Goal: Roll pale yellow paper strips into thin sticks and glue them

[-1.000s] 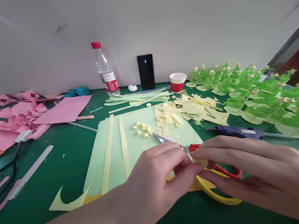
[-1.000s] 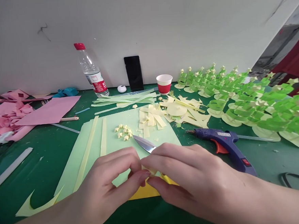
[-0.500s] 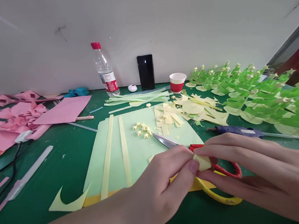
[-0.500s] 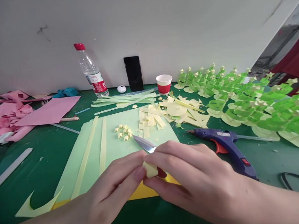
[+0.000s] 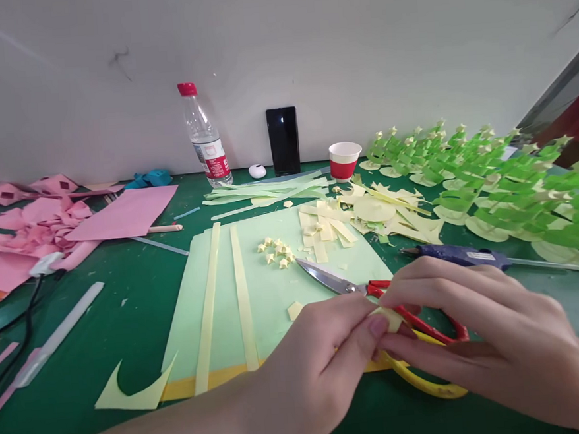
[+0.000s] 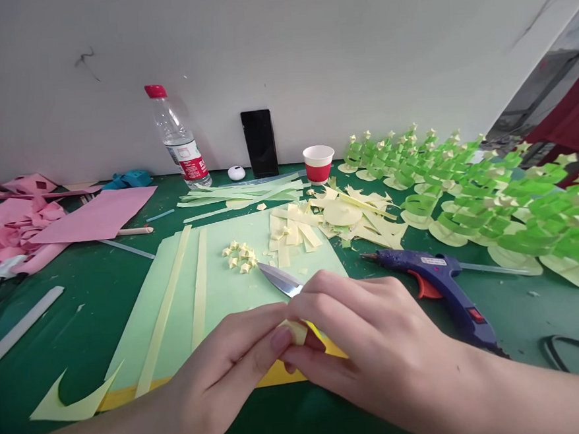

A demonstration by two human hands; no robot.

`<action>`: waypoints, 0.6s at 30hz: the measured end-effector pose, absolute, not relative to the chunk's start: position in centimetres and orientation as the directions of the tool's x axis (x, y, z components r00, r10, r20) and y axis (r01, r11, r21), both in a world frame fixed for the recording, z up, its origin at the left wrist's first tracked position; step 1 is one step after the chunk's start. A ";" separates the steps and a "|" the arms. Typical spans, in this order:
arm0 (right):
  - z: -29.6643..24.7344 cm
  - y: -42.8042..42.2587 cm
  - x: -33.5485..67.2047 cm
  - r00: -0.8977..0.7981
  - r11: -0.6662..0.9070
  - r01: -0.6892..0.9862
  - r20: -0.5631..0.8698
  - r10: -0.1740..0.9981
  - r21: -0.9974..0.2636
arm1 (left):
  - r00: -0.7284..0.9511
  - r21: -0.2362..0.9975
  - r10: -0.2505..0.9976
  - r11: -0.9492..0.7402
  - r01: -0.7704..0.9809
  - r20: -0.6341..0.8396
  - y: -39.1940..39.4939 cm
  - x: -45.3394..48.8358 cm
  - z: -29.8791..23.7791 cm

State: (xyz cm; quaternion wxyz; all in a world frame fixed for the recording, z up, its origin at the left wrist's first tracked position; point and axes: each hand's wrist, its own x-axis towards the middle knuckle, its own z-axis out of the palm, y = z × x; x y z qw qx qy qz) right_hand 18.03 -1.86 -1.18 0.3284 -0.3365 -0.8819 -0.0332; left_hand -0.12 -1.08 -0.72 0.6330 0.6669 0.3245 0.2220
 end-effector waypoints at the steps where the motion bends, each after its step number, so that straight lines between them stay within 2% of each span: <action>1: -1.1 -1.8 18.0 -0.563 0.778 0.582 0.574 0.595 -0.235 | 0.688 0.983 0.718 -0.029 0.180 -0.105 -1.1 -0.1 -0.7; 4: -0.5 -1.7 18.1 -0.573 0.714 0.491 0.433 0.696 -0.499 | 0.717 0.941 0.691 -0.175 0.291 -0.093 -0.9 -0.2 -0.3; 6: -0.1 -1.6 18.2 -0.572 0.628 0.491 0.321 0.755 -0.603 | 0.752 0.908 0.650 -0.241 0.343 -0.112 -0.7 -0.3 0.0; 10: 0.2 -1.5 18.4 -0.688 0.624 0.517 0.149 0.710 -0.586 | 0.762 0.881 0.635 -0.279 0.381 -0.129 -0.4 -0.5 0.2; 13: -0.2 -1.4 18.3 -0.691 0.632 0.498 0.168 0.703 -0.594 | 0.748 0.888 0.651 -0.261 0.378 -0.127 -0.5 -0.6 0.3; 16: -0.8 -1.3 18.1 -0.603 0.590 0.457 0.257 0.756 -0.665 | 0.740 0.912 0.667 -0.242 0.331 -0.091 -0.6 -0.6 0.5; 18: -1.1 -1.4 18.1 -0.574 0.556 0.417 0.267 0.774 -0.719 | 0.719 0.921 0.691 -0.228 0.316 -0.076 -0.6 -0.6 0.7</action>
